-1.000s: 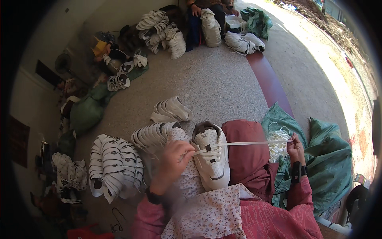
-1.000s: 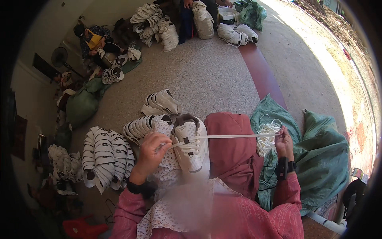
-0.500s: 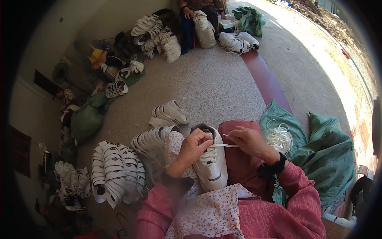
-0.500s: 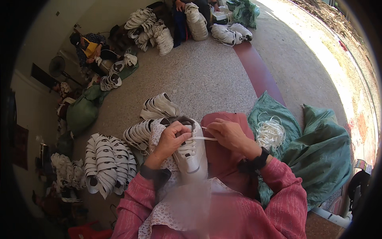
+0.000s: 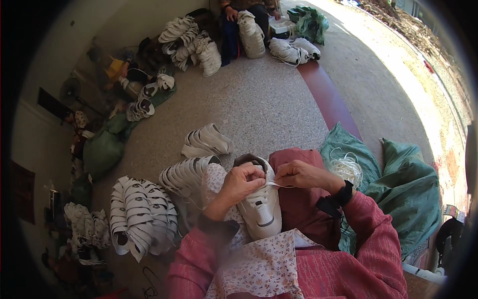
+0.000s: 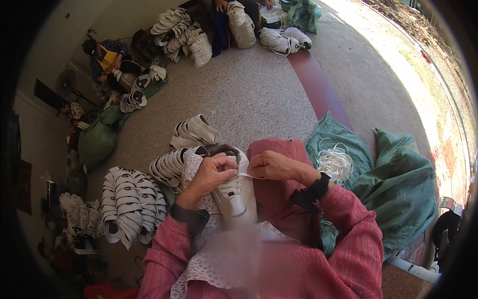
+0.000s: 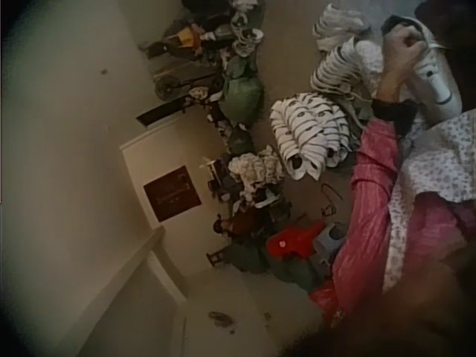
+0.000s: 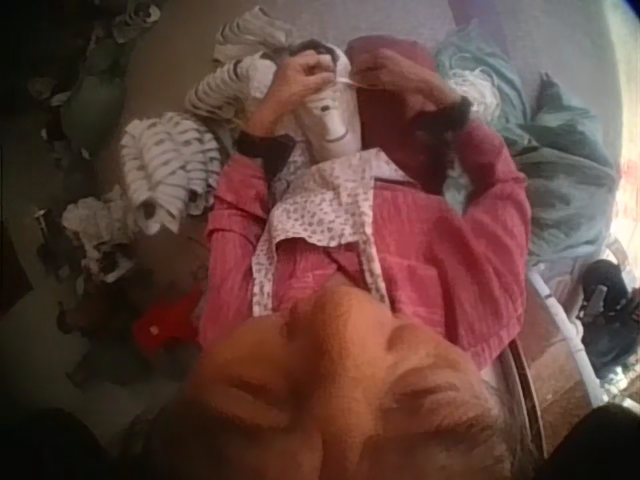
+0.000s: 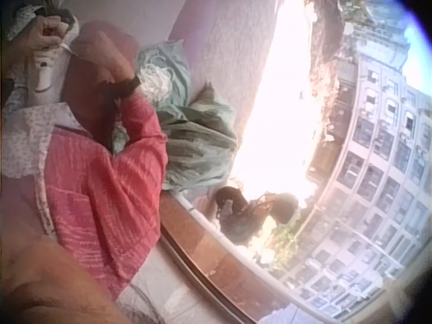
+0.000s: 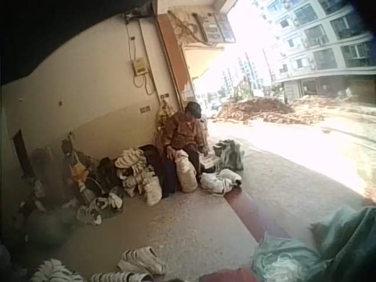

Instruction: The person sits on the floor and threads a white shoelace through the eyelets of a white sneaker. They pull the lace through the holes and adjust the tension repeatedly. Other workers are visible in the background performing similar tasks.

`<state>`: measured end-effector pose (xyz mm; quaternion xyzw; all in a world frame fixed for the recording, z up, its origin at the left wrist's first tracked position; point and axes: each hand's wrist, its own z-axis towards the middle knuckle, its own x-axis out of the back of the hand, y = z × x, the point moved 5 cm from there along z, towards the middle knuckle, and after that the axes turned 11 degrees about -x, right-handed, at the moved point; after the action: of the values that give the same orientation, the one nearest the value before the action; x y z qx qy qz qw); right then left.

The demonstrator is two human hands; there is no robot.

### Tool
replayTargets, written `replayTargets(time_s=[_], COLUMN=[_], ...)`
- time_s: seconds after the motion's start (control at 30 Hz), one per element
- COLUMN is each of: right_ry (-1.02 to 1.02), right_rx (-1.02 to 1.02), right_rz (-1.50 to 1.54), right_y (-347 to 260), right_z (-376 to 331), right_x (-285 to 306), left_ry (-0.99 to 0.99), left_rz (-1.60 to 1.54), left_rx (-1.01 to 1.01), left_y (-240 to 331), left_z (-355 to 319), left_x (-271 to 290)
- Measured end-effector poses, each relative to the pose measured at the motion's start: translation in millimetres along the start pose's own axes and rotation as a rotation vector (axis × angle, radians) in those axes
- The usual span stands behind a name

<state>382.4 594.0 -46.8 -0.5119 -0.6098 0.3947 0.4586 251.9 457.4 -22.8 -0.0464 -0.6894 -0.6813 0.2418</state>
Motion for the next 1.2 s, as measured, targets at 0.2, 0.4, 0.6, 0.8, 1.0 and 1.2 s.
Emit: replayTargets(time_s=[0.2, 0.4, 0.6, 0.8, 1.0, 1.2], right_ry=[0.178, 0.34, 0.072, 0.103, 0.015, 0.09], right_rx=[0.086, 0.347, -0.072, 0.213, 0.185, 0.368], right_rz=[-0.025, -0.514, -0.415, -0.269, -0.24, -0.165], right_y=[-4.0, -26.6, -11.2, -11.6, -7.7, 1.6], right_z=[-2.4, -16.3, 14.3, 33.4, 48.5, 49.7], right_x=[3.2, -9.8, 9.2, 25.7, 18.2, 24.8], left_ry=[-0.025, 0.007, 0.013, -0.008, -0.045, 0.012], left_rz=[0.065, -0.163, -0.1, -0.009, 0.019, -0.009], left_rx=[-0.075, 0.018, 0.008, -0.01, -0.007, 0.007], left_y=[0.1, 0.4, 3.4, -6.2, -6.4, 3.2], left_z=[7.0, 0.7, 0.3, 0.6, -2.0, 8.1], left_x=[-0.7, -2.5, -3.0, 0.4, 0.3, -9.2])
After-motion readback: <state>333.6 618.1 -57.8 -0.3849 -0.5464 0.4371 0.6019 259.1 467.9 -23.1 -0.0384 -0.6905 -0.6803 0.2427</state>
